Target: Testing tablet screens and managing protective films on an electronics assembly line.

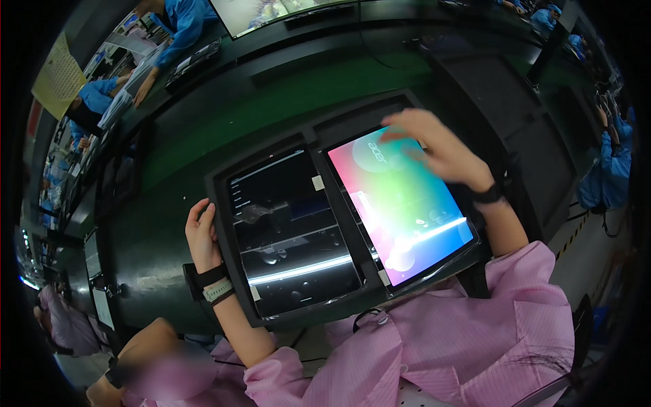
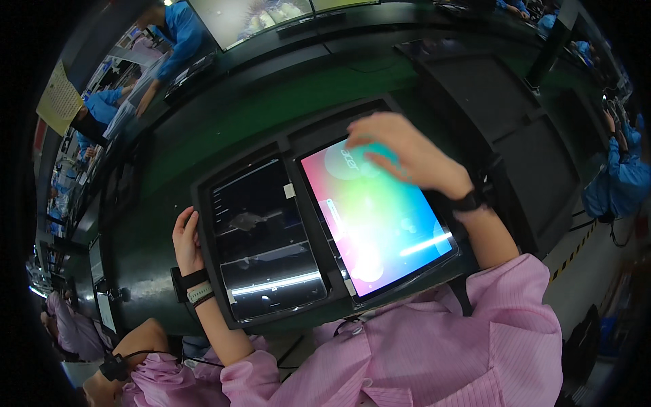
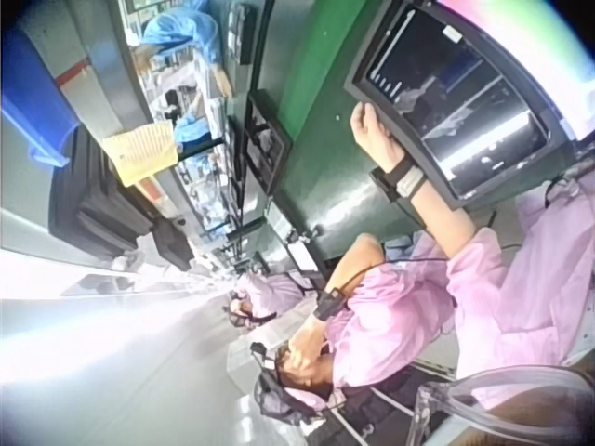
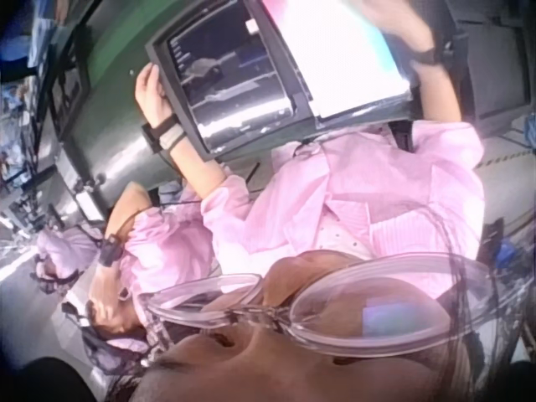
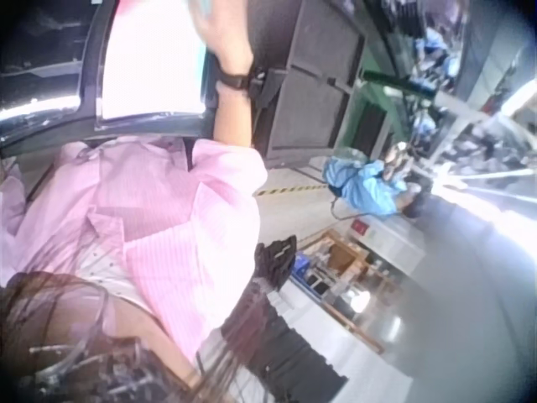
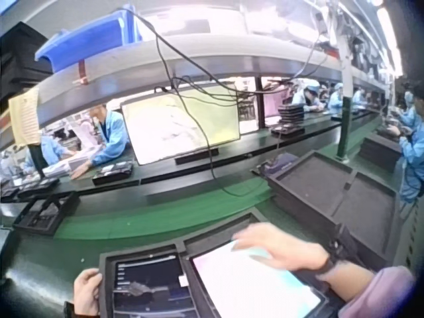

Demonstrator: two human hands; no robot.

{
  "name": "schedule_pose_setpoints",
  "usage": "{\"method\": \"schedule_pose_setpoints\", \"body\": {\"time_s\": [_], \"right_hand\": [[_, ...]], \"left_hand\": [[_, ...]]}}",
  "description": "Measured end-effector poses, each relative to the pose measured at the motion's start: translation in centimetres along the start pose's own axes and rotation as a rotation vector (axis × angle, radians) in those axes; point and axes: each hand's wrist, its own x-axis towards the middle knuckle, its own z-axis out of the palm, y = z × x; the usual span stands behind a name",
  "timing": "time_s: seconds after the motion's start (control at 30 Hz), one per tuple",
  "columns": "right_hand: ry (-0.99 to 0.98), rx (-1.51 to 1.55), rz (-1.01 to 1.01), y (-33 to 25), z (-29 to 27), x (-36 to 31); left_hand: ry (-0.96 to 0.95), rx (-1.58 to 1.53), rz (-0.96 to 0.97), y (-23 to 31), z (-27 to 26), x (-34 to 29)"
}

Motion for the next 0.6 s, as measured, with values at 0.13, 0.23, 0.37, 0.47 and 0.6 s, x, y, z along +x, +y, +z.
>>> {"method": "schedule_pose_setpoints", "body": {"time_s": [0.13, 0.23, 0.37, 0.47, 0.6], "right_hand": [[-0.361, 0.205, 0.045, -1.7, 0.4, 0.0], [-0.119, 0.007, 0.078, 0.5, -1.3, -1.2], [0.180, 0.067, 0.323, 1.2, -2.5, -2.4], [0.215, 0.049, 0.272, 1.2, -1.9, -2.2], [0.183, 0.122, 0.237, 0.9, -1.3, -2.0]], "left_hand": [[0.007, -0.006, -0.009, 0.1, 0.1, -0.2], [0.015, 0.006, 0.000, 0.0, 0.3, -0.2], [0.020, 0.017, 0.006, 0.2, 0.4, -0.3], [0.018, 0.023, 0.006, 0.1, 0.4, -0.2], [0.002, -0.015, 0.021, -0.2, 0.2, 0.0]]}}
